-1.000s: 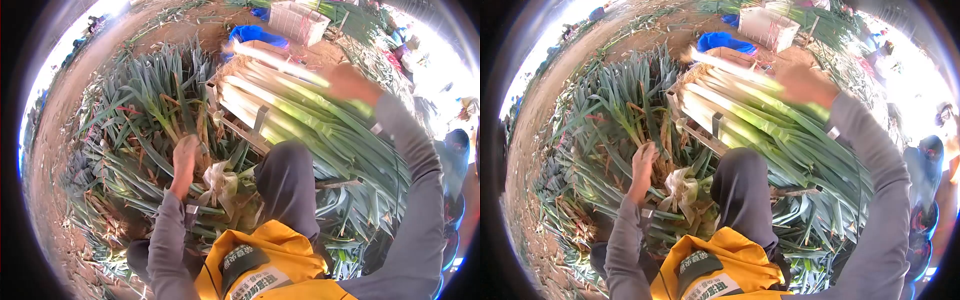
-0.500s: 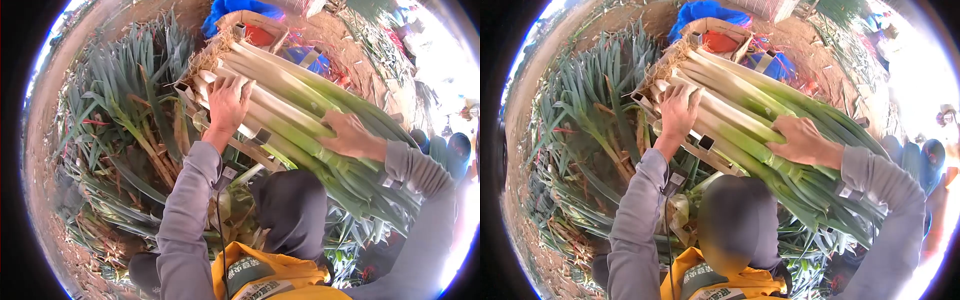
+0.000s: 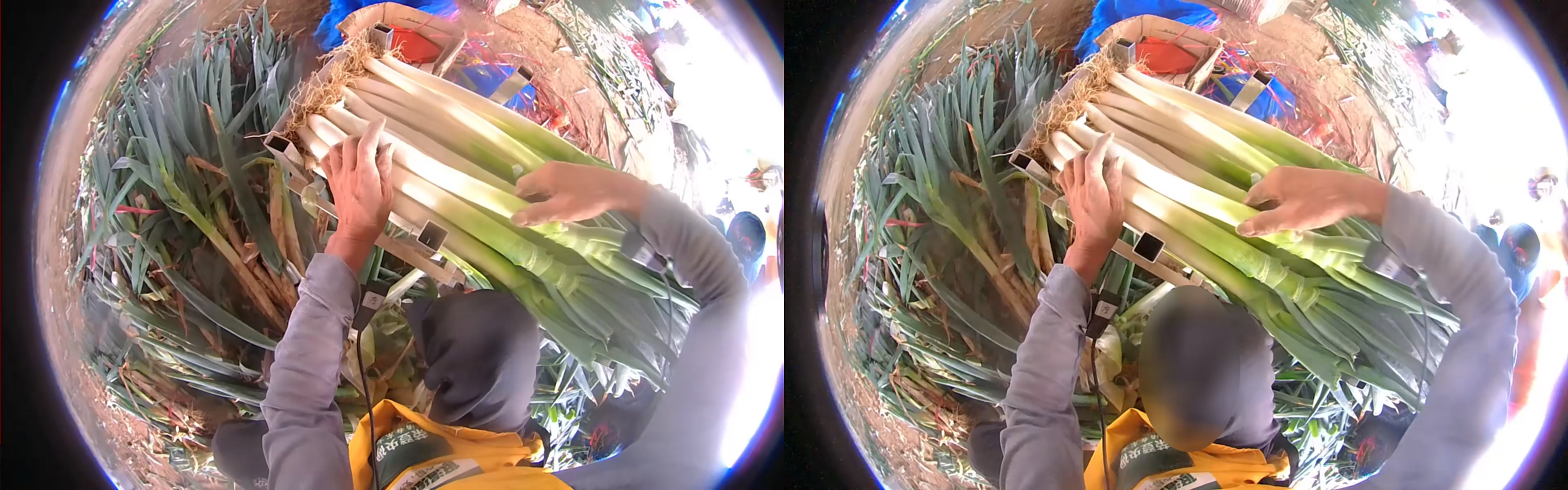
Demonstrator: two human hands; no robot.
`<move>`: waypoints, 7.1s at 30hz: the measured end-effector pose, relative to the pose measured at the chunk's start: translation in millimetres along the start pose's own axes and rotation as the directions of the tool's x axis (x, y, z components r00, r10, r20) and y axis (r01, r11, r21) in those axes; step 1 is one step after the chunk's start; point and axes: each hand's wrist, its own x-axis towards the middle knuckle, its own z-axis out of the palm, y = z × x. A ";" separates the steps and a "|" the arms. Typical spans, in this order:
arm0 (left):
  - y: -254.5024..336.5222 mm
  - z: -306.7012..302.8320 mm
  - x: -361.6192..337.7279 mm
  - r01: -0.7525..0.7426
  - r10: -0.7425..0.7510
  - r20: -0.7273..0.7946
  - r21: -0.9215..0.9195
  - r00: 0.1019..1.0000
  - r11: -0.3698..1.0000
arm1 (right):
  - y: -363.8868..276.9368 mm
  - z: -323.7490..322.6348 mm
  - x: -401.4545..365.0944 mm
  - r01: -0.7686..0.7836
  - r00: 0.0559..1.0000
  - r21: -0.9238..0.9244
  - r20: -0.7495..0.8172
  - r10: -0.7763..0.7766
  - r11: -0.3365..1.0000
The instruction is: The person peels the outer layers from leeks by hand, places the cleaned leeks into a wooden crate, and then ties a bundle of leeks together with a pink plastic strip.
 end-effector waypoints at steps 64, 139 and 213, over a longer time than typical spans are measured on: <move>53.2 -265.5 -447.5 0.360 -0.988 -0.056 -0.933 -0.141 0.001 | -274.6 444.9 185.8 0.681 0.581 -0.649 0.196 -0.790 0.340; 166.3 -414.3 -220.2 -0.175 -0.881 -0.087 -0.985 0.466 0.004 | -227.6 306.6 -43.6 0.667 0.734 0.523 -0.582 -0.349 0.530; 27.1 -557.1 -227.6 -0.003 -0.963 -0.135 -0.990 0.232 0.138 | -429.5 277.0 234.0 0.568 0.819 -0.235 0.256 -0.514 0.789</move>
